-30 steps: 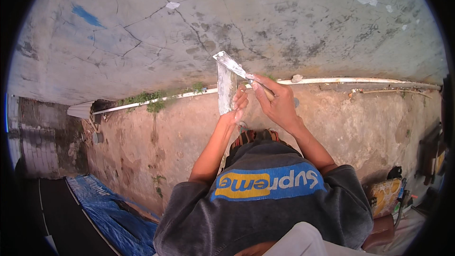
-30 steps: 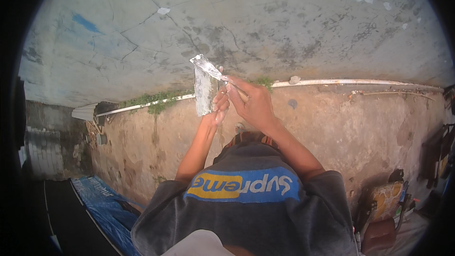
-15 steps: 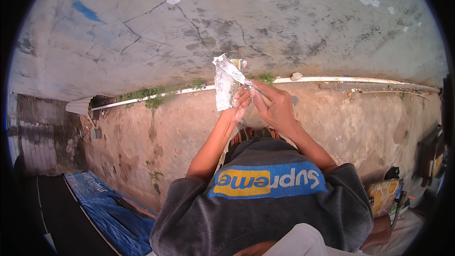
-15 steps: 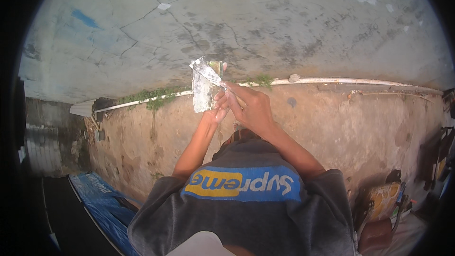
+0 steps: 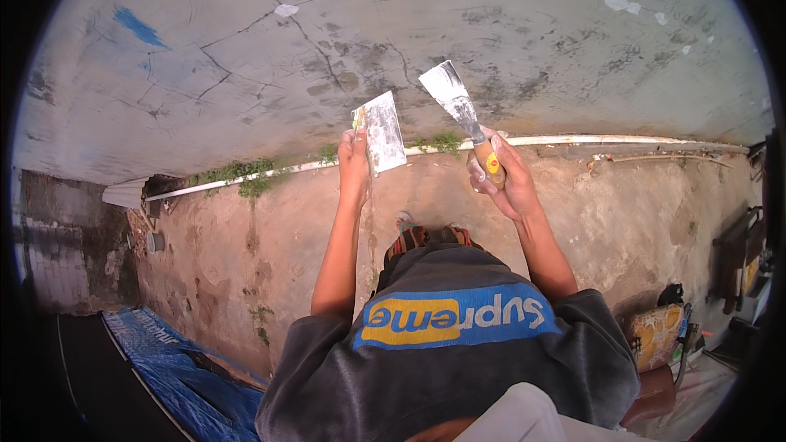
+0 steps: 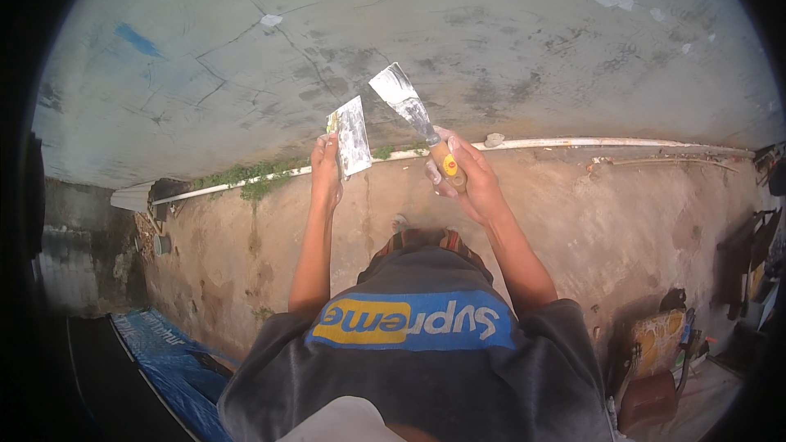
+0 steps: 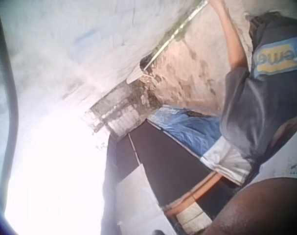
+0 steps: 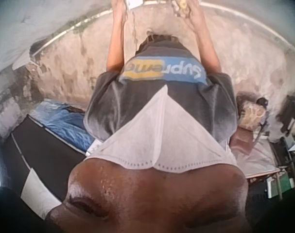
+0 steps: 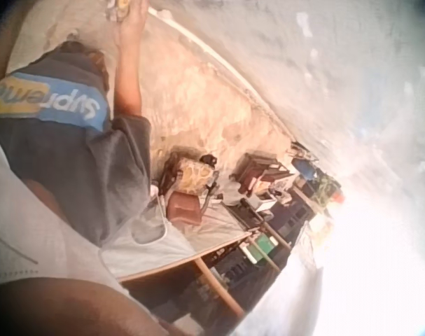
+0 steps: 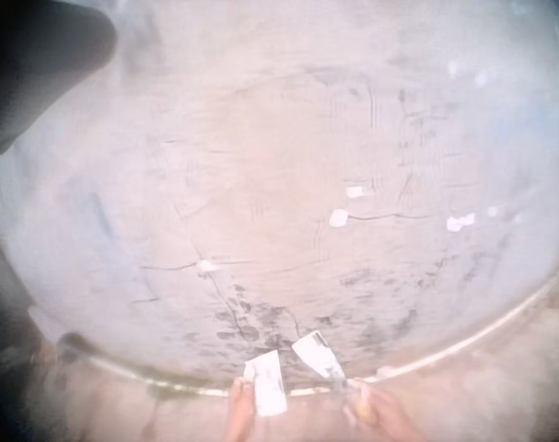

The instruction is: The person uses a small putty knife to scoop white filler from a bucket and applies it to a cracked concrete wall. They repeatedly smooth the filler into cracks and imperfections using a larger trowel, working on a specific section of the wall.

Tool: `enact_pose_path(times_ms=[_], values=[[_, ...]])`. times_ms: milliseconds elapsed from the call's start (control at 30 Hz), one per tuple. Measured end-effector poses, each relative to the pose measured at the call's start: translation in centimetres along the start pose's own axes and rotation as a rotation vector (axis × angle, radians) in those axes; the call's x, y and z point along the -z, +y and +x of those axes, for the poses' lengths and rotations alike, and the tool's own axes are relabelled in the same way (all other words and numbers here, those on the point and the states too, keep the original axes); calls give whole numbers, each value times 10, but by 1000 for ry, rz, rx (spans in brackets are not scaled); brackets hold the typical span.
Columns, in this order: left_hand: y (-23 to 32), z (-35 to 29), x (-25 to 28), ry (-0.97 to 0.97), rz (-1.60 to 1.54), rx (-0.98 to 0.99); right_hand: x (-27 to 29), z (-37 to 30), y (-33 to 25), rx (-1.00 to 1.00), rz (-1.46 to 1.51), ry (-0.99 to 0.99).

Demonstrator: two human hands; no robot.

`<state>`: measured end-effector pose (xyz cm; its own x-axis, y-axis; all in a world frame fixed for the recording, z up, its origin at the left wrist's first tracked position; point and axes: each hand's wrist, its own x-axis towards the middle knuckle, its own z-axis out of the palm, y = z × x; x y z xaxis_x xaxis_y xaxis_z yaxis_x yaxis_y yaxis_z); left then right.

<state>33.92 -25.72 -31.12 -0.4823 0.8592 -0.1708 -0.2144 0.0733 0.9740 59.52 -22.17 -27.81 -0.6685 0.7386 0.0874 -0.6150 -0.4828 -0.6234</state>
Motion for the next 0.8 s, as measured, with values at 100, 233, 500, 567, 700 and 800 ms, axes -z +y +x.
enact_pose_path(times_ms=[100,233,500,567,700,800], values=[[22,-10,-3,-147,-55,147,-2,2,1,-32,98,-10],[40,-23,-27,-131,-190,209,-11,10,5,45,-97,118],[61,-38,-41,-237,-273,344,-9,43,24,671,-1077,201],[60,-39,-40,-291,-281,323,-16,40,22,632,-1146,207],[72,-48,-55,-199,-266,328,-24,38,25,624,-1181,257],[73,-47,-55,-132,-300,372,-20,37,25,629,-1204,254]])
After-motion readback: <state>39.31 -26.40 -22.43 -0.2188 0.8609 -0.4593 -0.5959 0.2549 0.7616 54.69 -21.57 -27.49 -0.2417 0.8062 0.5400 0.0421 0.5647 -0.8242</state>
